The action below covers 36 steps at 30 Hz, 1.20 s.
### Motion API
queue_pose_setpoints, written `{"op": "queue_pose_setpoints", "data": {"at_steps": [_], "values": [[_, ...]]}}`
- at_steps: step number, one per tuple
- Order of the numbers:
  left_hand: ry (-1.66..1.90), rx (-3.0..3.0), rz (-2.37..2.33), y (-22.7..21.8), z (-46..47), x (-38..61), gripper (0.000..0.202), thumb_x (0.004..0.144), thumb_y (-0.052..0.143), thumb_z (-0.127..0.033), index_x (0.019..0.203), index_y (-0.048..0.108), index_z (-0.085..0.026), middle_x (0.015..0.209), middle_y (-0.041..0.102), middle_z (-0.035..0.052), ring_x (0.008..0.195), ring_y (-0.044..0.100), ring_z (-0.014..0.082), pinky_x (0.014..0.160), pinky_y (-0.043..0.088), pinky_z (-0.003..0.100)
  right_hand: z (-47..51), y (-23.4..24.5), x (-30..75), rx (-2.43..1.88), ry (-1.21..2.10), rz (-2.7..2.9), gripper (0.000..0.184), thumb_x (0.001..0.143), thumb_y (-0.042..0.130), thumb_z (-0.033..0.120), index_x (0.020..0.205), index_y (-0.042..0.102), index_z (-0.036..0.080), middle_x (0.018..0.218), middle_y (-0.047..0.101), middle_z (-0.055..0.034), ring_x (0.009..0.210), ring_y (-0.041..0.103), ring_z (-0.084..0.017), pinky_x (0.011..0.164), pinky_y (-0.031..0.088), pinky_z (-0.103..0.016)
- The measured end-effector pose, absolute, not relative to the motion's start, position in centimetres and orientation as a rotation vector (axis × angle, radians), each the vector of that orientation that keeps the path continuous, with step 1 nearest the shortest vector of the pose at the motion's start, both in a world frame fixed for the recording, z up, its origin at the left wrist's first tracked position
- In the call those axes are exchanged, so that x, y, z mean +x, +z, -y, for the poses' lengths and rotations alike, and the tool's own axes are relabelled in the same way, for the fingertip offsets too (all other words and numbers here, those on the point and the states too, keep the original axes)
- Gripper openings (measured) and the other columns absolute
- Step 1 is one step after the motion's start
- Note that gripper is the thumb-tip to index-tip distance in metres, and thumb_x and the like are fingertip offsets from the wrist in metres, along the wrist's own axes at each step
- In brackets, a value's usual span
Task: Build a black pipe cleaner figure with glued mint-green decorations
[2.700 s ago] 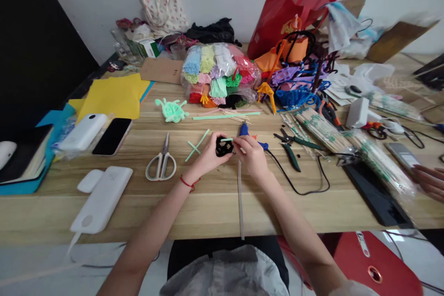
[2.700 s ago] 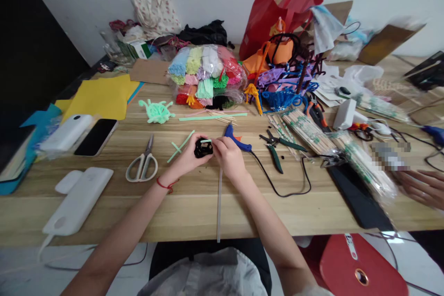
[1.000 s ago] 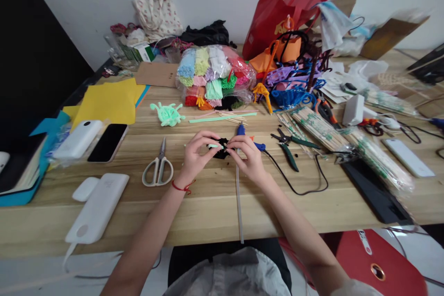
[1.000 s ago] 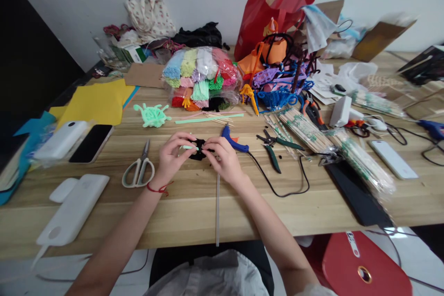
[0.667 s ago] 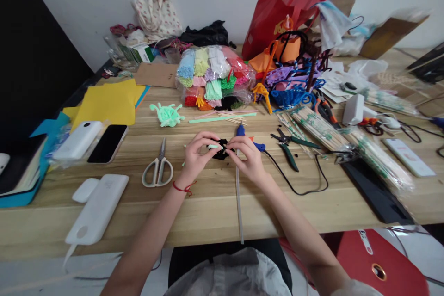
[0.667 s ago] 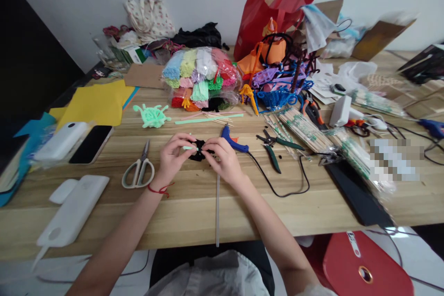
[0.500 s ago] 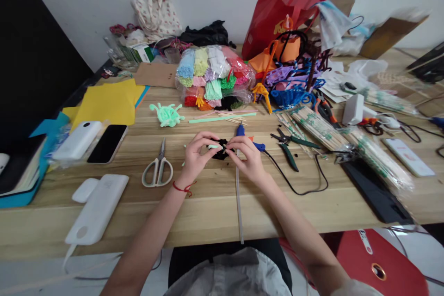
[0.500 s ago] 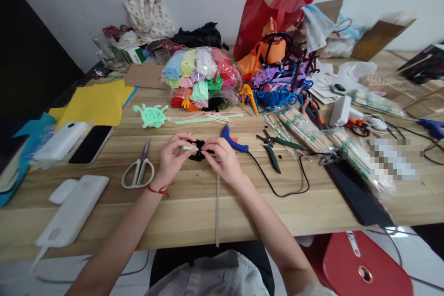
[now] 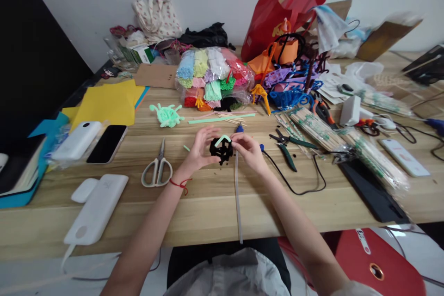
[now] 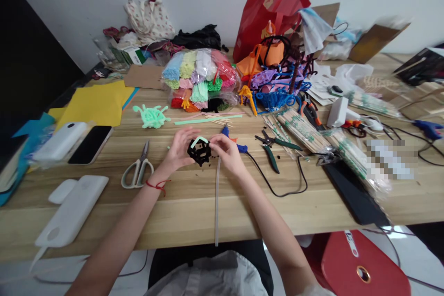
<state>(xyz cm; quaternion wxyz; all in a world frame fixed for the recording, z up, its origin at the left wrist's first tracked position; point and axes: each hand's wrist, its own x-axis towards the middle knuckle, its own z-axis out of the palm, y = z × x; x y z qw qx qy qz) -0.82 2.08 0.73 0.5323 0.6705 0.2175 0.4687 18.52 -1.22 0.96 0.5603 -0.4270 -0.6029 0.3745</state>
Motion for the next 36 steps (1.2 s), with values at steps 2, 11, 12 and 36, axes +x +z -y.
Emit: {"op": "queue_pose_setpoints", "data": {"at_steps": [2,11,12,36], "values": [[1.018,1.649,-0.545,0.8,-2.0,-0.9,0.07,0.066,0.08,-0.035,0.126,0.047,-0.027,0.13,0.053,0.0117,0.12,0.052,0.0243,0.101,0.043,0.042,0.8,0.4,18.8,-1.003,0.951,1.382,0.022,0.082,0.064,0.041,0.084,0.06,0.019,0.089,0.064,-0.0046,0.083,0.061,-0.017,0.075,0.051,-0.031],[1.155,1.797,-1.022,-1.2,-2.0,-0.5,0.055,0.07,0.076,-0.031,0.116,0.046,-0.022,0.117,0.056,0.008,0.099,0.059,0.0185,0.085,0.049,0.034,0.7,0.2,20.9,-1.342,0.528,1.82,0.041,0.079,0.052,0.015,0.119,0.054,0.019,0.113,0.061,-0.0118,0.107,0.056,-0.026,0.093,0.045,-0.044],[1.18,1.807,-1.076,-1.4,-2.0,-0.4,0.056,0.07,0.076,-0.031,0.115,0.044,-0.022,0.116,0.055,0.0073,0.096,0.059,0.0174,0.082,0.05,0.032,0.8,0.2,21.2,-1.427,0.44,1.91,0.052,0.073,0.054,0.011,0.124,0.051,0.018,0.118,0.057,-0.0135,0.112,0.052,-0.028,0.095,0.043,-0.047],[1.145,2.01,-1.006,0.5,-1.6,-0.7,0.017,0.075,0.069,-0.023,0.088,0.06,-0.018,0.123,0.043,0.009,0.102,0.057,0.0197,0.062,0.059,0.025,0.0,-1.0,23.9,-1.597,0.356,1.979,0.054,0.064,0.052,0.01,0.117,0.055,0.017,0.104,0.052,-0.0104,0.1,0.05,-0.028,0.09,0.044,-0.041]]}}
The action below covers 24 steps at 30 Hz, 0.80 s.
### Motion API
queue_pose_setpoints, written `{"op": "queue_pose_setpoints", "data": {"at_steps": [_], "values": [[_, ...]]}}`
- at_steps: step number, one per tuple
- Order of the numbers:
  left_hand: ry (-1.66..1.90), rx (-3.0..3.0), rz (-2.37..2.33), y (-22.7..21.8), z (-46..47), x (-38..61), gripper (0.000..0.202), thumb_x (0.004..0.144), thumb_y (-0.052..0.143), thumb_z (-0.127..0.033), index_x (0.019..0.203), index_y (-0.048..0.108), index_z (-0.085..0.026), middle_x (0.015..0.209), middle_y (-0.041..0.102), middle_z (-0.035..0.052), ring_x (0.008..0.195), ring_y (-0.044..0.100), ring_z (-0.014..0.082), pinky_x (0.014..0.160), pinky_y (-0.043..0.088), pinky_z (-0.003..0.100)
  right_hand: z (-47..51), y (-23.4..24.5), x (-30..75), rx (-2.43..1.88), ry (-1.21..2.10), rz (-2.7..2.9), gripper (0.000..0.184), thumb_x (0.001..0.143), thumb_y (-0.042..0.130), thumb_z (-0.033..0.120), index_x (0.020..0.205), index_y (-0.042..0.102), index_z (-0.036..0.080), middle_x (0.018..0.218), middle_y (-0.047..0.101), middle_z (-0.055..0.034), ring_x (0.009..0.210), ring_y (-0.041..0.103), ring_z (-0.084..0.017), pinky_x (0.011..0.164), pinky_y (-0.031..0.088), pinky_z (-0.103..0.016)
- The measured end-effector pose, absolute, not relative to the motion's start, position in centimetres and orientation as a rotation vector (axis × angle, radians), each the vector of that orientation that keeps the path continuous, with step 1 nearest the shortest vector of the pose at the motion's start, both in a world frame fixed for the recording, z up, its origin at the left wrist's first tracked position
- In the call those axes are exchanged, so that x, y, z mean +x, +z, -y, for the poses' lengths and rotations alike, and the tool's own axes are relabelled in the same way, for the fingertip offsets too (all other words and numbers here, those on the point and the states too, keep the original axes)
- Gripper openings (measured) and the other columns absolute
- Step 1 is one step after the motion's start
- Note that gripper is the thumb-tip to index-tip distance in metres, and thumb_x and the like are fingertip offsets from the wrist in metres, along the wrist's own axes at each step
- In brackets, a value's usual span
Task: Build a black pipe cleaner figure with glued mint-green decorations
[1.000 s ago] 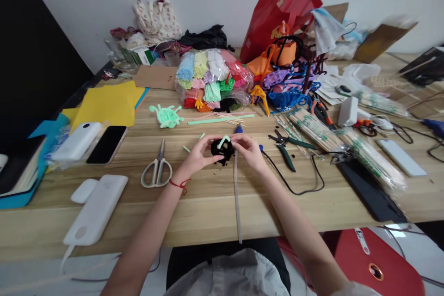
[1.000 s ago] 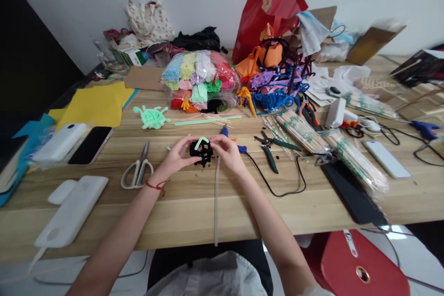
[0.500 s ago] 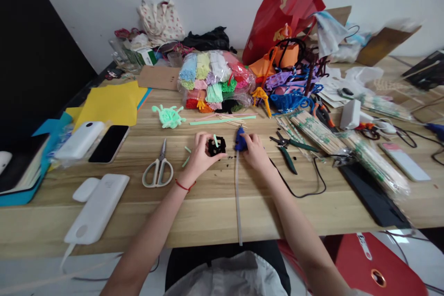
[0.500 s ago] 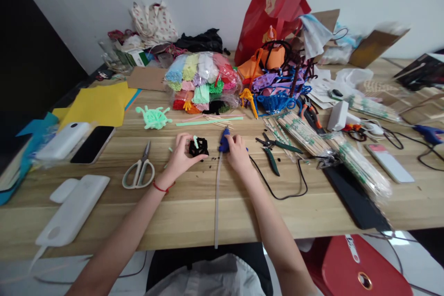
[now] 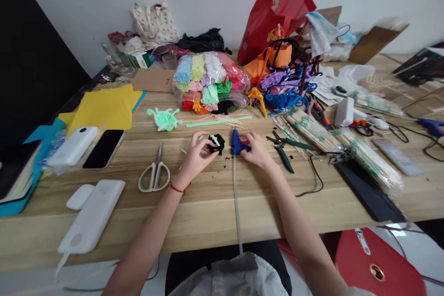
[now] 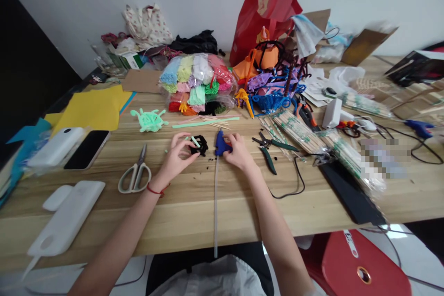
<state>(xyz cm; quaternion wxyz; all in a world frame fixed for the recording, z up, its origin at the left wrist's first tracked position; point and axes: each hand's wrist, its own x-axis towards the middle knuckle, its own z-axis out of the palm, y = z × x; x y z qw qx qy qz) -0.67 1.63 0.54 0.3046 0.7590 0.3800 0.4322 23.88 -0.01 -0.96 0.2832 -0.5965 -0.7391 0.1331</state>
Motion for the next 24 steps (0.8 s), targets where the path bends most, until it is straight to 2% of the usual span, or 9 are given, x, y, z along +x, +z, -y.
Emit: {"op": "queue_pose_setpoints", "data": {"at_steps": [3,7,13,15,18,24], "values": [[1.179,2.018,-1.043,0.3,-1.8,-0.6,0.012,0.078,0.067,-0.023,0.086,0.06,-0.018,0.121,0.046,0.0086,0.099,0.058,0.0179,0.063,0.058,0.025,0.2,-0.8,23.5,-1.648,0.284,2.141,0.063,0.062,0.053,0.009,0.125,0.051,0.014,0.107,0.053,-0.0134,0.103,0.044,-0.031,0.091,0.041,-0.042],[1.19,2.041,-1.029,0.1,-2.0,-0.6,0.008,0.082,0.064,-0.023,0.086,0.06,-0.018,0.12,0.05,0.0082,0.085,0.061,0.0129,0.067,0.057,0.027,0.1,-0.6,23.3,-1.625,0.238,2.101,0.061,0.065,0.052,0.009,0.126,0.05,0.012,0.107,0.056,-0.0154,0.101,0.045,-0.031,0.09,0.04,-0.042],[1.258,2.054,-1.042,-0.2,-2.1,-0.6,0.005,0.083,0.063,-0.023,0.085,0.06,-0.019,0.118,0.052,0.0072,0.078,0.06,0.0109,0.071,0.056,0.029,0.3,0.7,22.8,-1.32,0.603,1.447,0.051,0.076,0.055,0.026,0.125,0.042,0.021,0.106,0.06,-0.0082,0.084,0.057,-0.021,0.08,0.047,-0.037],[1.261,2.054,-1.039,-0.2,-2.1,-0.6,0.006,0.083,0.063,-0.023,0.085,0.06,-0.018,0.118,0.052,0.0072,0.077,0.06,0.0101,0.071,0.056,0.029,0.6,1.5,22.5,-1.223,0.796,1.271,0.045,0.081,0.056,0.035,0.123,0.043,0.023,0.097,0.062,-0.0052,0.076,0.06,-0.018,0.079,0.048,-0.037],[1.253,2.051,-1.035,-0.2,-2.0,-0.5,0.006,0.083,0.063,-0.021,0.086,0.06,-0.018,0.119,0.051,0.0074,0.076,0.059,0.0092,0.071,0.056,0.028,1.1,2.7,22.2,-1.115,1.104,1.171,0.04,0.083,0.055,0.045,0.116,0.05,0.022,0.074,0.061,0.0004,0.063,0.061,-0.016,0.075,0.051,-0.036],[1.246,2.048,-1.032,-0.1,-1.8,-0.3,0.009,0.082,0.063,-0.018,0.091,0.06,-0.019,0.122,0.049,0.0078,0.08,0.059,0.0097,0.071,0.056,0.027,1.8,4.0,22.4,-1.094,1.356,1.191,0.044,0.081,0.058,0.049,0.111,0.058,0.017,0.055,0.058,0.0026,0.047,0.059,-0.016,0.056,0.05,-0.031]]}}
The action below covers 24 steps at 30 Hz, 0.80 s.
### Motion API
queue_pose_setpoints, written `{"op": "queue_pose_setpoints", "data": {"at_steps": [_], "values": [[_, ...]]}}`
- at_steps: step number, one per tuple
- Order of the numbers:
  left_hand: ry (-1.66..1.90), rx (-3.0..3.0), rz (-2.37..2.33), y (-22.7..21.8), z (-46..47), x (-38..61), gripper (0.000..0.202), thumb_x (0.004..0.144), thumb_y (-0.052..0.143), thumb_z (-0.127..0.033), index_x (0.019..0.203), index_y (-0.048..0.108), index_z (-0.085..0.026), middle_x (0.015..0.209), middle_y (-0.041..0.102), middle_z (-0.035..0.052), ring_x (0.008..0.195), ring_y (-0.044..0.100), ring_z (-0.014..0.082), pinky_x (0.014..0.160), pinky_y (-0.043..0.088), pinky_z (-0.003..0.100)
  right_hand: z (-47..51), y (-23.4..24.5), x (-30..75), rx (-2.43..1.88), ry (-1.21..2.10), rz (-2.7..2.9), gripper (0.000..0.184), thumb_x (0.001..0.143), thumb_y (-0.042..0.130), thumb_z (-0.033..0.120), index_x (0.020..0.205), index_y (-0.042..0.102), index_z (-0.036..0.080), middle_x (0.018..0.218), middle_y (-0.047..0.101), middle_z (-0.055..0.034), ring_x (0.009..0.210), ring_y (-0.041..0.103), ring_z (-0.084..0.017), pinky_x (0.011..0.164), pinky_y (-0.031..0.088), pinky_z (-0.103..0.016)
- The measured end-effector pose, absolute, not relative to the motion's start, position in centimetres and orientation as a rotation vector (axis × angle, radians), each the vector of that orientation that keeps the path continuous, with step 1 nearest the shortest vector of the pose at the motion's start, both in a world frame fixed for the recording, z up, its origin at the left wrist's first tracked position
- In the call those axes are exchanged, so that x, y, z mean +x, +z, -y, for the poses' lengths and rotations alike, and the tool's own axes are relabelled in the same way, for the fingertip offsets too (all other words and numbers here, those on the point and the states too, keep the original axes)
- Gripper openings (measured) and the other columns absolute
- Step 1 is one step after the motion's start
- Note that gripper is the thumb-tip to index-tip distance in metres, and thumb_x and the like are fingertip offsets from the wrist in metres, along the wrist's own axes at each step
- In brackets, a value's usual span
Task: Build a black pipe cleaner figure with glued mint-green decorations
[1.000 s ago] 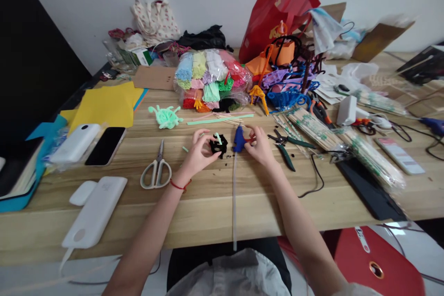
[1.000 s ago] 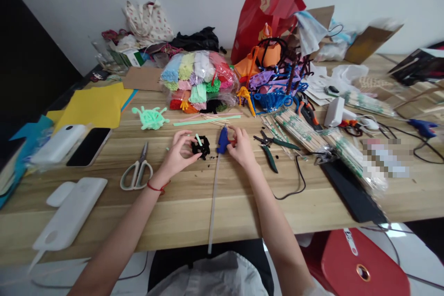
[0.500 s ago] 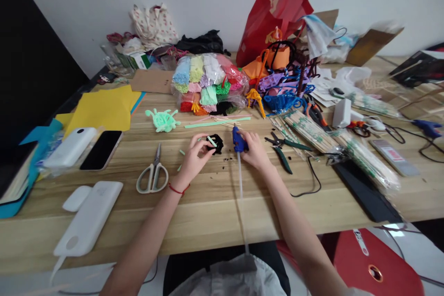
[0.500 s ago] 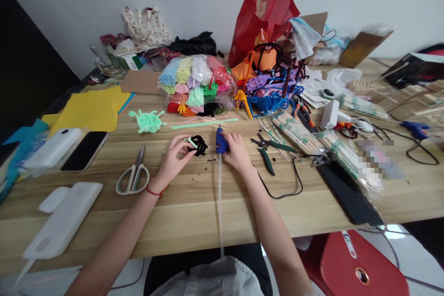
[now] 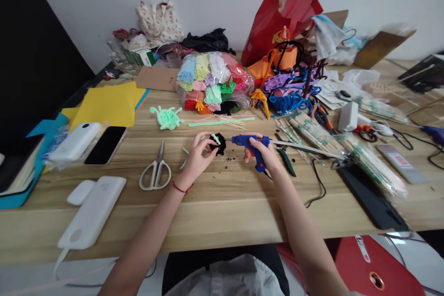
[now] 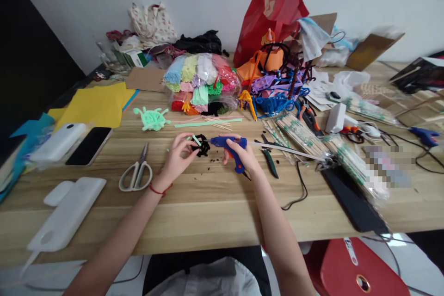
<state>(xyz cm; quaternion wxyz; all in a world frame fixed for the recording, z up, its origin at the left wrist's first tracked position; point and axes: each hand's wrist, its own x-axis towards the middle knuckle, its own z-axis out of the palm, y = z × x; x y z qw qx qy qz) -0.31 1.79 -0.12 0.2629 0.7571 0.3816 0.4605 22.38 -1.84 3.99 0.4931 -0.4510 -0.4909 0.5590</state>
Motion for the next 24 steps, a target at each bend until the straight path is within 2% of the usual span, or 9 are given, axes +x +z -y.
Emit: {"op": "queue_pose_setpoints", "data": {"at_steps": [9,17,24], "values": [[1.242,2.059,-1.028,-0.25,-1.63,-0.34,0.008,0.084,0.06,-0.018,0.092,0.06,-0.019,0.123,0.049,0.0088,0.085,0.061,0.0116,0.071,0.056,0.028,2.21,4.3,22.11,-1.136,1.51,1.153,0.045,0.077,0.064,0.047,0.111,0.06,0.017,0.048,0.05,0.0061,0.038,0.044,-0.01,0.041,0.039,-0.024],[1.235,2.055,-1.025,-0.32,-1.58,-0.25,0.009,0.085,0.06,-0.019,0.093,0.059,-0.019,0.123,0.049,0.0087,0.087,0.061,0.0121,0.072,0.057,0.028,2.23,4.3,21.88,-1.164,1.532,1.143,0.047,0.077,0.065,0.048,0.111,0.06,0.016,0.046,0.046,0.007,0.037,0.038,-0.008,0.039,0.033,-0.022],[1.225,2.059,-1.02,-0.25,-1.58,-0.24,0.008,0.085,0.059,-0.019,0.093,0.059,-0.019,0.123,0.048,0.0088,0.089,0.061,0.0127,0.072,0.057,0.028,2.18,4.39,21.82,-1.224,1.509,1.156,0.05,0.075,0.065,0.049,0.113,0.062,0.016,0.048,0.046,0.0065,0.038,0.037,-0.008,0.039,0.033,-0.023]]}}
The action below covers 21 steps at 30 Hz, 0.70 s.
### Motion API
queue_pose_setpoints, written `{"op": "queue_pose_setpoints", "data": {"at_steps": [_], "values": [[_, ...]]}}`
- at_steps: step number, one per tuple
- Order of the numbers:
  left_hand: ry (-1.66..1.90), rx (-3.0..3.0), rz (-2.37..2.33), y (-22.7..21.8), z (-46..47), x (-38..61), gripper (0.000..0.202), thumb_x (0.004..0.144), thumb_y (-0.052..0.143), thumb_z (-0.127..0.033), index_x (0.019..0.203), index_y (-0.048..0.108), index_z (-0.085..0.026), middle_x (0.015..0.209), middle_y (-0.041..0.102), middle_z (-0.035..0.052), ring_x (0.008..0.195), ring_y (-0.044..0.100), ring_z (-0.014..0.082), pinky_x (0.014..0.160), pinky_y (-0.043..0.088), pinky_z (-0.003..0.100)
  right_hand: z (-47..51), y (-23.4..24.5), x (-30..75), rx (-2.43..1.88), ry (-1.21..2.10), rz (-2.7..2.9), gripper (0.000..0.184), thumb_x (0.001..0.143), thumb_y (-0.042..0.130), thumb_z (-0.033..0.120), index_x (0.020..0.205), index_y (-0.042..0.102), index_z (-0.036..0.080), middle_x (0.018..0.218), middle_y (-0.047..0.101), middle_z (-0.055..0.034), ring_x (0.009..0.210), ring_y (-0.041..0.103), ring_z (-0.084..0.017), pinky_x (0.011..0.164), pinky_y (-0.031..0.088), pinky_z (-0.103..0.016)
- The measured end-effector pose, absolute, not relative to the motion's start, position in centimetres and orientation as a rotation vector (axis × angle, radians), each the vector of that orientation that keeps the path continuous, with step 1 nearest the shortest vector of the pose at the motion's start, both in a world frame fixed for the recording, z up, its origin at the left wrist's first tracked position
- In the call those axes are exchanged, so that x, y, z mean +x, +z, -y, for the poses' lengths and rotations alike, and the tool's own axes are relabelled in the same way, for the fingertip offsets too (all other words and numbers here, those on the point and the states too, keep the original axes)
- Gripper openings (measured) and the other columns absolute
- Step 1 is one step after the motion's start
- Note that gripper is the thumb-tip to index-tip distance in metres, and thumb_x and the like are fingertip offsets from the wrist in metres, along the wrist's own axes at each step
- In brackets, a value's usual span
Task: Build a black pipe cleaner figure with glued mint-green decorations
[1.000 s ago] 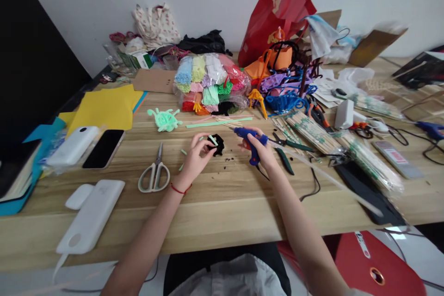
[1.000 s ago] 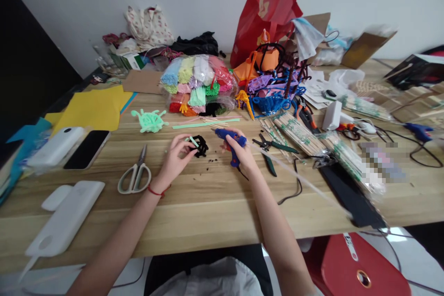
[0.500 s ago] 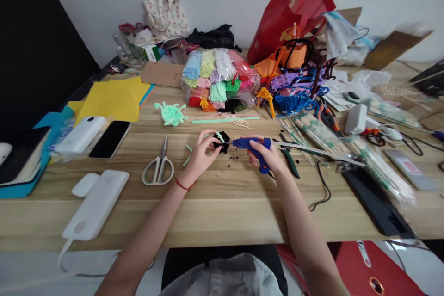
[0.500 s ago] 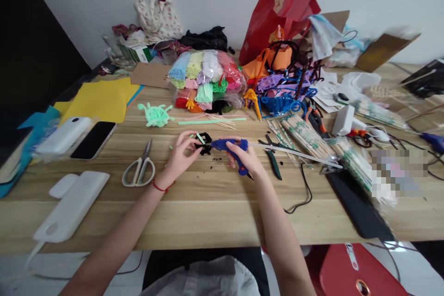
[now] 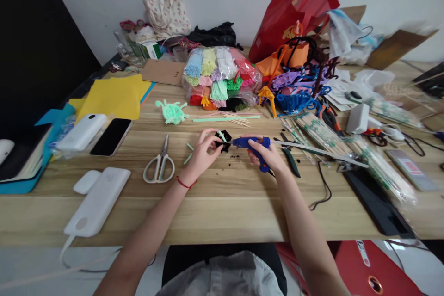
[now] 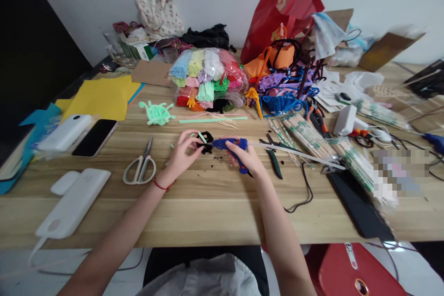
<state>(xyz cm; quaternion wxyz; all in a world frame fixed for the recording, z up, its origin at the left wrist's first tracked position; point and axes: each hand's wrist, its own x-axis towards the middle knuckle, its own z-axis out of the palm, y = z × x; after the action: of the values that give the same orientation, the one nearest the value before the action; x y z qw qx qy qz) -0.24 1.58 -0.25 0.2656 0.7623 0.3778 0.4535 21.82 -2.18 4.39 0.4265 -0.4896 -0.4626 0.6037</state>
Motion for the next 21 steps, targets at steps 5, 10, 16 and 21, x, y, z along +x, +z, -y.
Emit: {"op": "queue_pose_setpoints", "data": {"at_steps": [5,10,16,21], "values": [[1.223,2.056,-1.025,-0.26,-1.58,-0.27,0.008,0.084,0.06,-0.019,0.093,0.059,-0.019,0.124,0.048,0.0091,0.086,0.061,0.0118,0.071,0.057,0.028,2.27,4.6,21.79,-1.241,1.511,1.181,0.05,0.076,0.064,0.05,0.113,0.062,0.017,0.05,0.045,0.0058,0.039,0.036,-0.008,0.037,0.03,-0.022],[1.233,2.063,-1.014,-0.29,-1.57,-0.28,0.008,0.084,0.06,-0.019,0.093,0.059,-0.019,0.124,0.048,0.0093,0.088,0.062,0.0128,0.07,0.057,0.027,2.3,4.63,21.78,-1.27,1.485,1.198,0.051,0.075,0.063,0.051,0.113,0.062,0.017,0.05,0.045,0.0057,0.039,0.035,-0.008,0.037,0.028,-0.022],[1.223,2.056,-1.027,-0.18,-1.53,-0.26,0.008,0.084,0.06,-0.018,0.093,0.059,-0.019,0.123,0.048,0.0087,0.088,0.061,0.0119,0.071,0.057,0.026,2.28,4.4,21.82,-1.274,1.474,1.189,0.052,0.075,0.064,0.052,0.114,0.063,0.017,0.052,0.046,0.0057,0.04,0.035,-0.007,0.037,0.027,-0.021],[1.237,2.052,-1.021,-0.26,-1.62,-0.22,0.008,0.084,0.06,-0.018,0.093,0.059,-0.018,0.123,0.048,0.0092,0.082,0.061,0.0101,0.071,0.057,0.027,2.29,4.52,21.79,-1.302,1.469,1.197,0.057,0.074,0.064,0.053,0.117,0.061,0.016,0.052,0.045,0.0059,0.04,0.035,-0.007,0.037,0.027,-0.021]]}}
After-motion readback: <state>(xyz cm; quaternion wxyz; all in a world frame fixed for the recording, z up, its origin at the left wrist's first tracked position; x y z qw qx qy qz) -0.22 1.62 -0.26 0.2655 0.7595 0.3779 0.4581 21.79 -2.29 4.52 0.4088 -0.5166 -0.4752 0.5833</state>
